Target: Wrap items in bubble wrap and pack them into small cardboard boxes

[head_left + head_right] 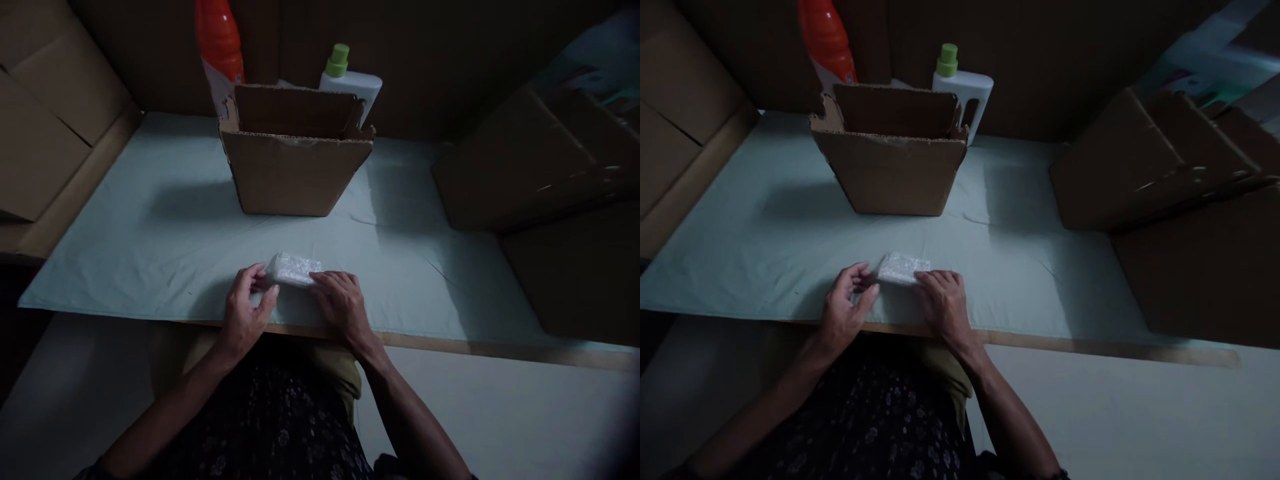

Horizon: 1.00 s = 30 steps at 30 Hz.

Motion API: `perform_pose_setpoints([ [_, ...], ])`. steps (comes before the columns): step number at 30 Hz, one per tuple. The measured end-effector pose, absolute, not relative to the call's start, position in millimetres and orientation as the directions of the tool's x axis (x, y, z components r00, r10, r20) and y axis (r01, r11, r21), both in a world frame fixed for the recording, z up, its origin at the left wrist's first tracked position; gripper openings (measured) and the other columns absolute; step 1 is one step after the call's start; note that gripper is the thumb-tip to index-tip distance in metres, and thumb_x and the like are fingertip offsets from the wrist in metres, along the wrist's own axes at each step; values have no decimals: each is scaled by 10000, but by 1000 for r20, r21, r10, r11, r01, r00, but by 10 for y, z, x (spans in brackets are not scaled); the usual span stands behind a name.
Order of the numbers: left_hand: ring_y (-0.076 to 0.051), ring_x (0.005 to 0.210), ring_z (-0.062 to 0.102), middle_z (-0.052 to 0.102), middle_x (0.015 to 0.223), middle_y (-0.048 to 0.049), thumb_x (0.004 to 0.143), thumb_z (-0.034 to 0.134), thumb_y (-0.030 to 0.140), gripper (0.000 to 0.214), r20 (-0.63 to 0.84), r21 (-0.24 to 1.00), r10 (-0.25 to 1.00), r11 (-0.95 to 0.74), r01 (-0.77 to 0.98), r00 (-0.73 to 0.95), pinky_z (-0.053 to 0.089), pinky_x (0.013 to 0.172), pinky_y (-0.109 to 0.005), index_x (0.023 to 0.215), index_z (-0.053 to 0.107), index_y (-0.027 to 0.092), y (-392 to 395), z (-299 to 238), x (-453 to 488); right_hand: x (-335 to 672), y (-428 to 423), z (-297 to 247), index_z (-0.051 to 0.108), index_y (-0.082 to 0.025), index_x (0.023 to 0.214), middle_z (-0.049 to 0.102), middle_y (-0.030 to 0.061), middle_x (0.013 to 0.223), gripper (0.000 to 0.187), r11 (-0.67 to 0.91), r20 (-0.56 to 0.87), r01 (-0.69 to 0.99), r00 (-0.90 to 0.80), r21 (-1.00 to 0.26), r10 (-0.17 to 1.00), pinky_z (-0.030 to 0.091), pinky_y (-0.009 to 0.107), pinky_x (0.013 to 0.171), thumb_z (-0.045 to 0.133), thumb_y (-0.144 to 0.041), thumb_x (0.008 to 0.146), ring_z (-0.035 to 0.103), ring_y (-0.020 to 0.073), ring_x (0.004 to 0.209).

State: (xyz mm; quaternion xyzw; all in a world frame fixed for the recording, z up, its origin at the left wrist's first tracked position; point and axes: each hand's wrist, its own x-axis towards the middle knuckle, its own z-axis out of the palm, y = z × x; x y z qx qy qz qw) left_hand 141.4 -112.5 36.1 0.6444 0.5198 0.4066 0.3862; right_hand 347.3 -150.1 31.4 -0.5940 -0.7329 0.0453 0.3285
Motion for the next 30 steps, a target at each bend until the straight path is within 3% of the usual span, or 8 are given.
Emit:
perform_pose_setpoints([
  [3, -212, 1068, 681, 684, 1219, -118, 873, 662, 374, 535, -147, 989, 967, 143, 35, 208, 554, 936, -356, 1349, 523, 175, -1263, 408, 1378, 3410, -1540, 351, 694, -206, 1137, 769, 65, 959, 198, 291, 383, 731, -44, -617, 923, 505, 376, 830, 576, -264, 988, 680, 210, 881],
  [6, -223, 1089, 677, 704, 1211, -107, 816, 712, 370, 596, -219, 947, 927, 277, -162, 305, 533, 993, -381, 1348, 530, 170, -1285, 415, 1437, 3340, -1629, 415, 701, -220, 1076, 746, 80, 1033, 170, 269, 304, 606, -47, -749, 951, 523, 395, 892, 606, -315, 972, 677, 222, 979],
  [10, -215, 1021, 680, 727, 1123, -77, 795, 736, 371, 488, -229, 932, 911, 307, -195, 342, 546, 952, -368, 1229, 626, 177, -1256, 393, 1524, 3368, -1703, 482, 624, -237, 1267, 601, 138, 1396, 403, 111, 142, 425, 42, -898, 989, 505, 447, 1011, 680, -403, 904, 593, 273, 1252],
  [13, -208, 962, 683, 729, 1052, -70, 835, 703, 390, 392, -196, 952, 883, 275, -132, 426, 562, 880, -336, 1160, 659, 175, -1236, 410, 1507, 3435, -1721, 481, 608, -217, 1283, 693, 112, 1201, 496, -66, -70, 198, -14, -978, 997, 553, 358, 849, 708, -471, 870, 671, 231, 1022],
  [18, -240, 1065, 667, 686, 1199, -123, 893, 651, 367, 498, 174, 949, 901, -261, 177, 396, 557, 917, -370, 1344, 550, 180, -921, 748, 1416, 3473, -1722, 420, 627, -193, 886, 596, -7, 744, 380, -234, -240, -70, 91, -970, 967, 436, 229, 591, 764, -537, 803, 536, 124, 658],
  [22, -319, 1381, 488, 574, 1410, -138, 885, 648, 295, 504, 669, 453, 650, -741, 495, 360, 369, 1173, -519, 1363, 536, 183, -237, 1285, 1528, 3484, -1738, 389, 607, -195, 863, 551, -17, 724, 412, -224, -238, -106, 150, -969, 960, 401, 219, 567, 781, -557, 774, 485, 115, 640],
  [25, -381, 1454, 389, 579, 1393, -135, 836, 660, 231, 549, 686, 264, 596, -738, 621, 417, 211, 1216, -634, 1367, 542, 157, 345, 1557, 1687, 3489, -1779, 356, 622, -193, 858, 533, -17, 715, 395, -218, -224, -59, 138, -974, 965, 388, 218, 554, 765, -554, 791, 466, 115, 636],
  [30, -304, 1097, 647, 704, 902, -40, 842, 539, 149, 222, 614, 183, 613, -724, 665, 498, 211, 1192, -693, 971, 709, 211, 766, 1581, 1772, 3617, -1859, 344, 670, -181, 849, 558, 0, 721, 382, -187, -188, -26, 174, -982, 967, 413, 225, 552, 756, -550, 799, 491, 123, 641],
])
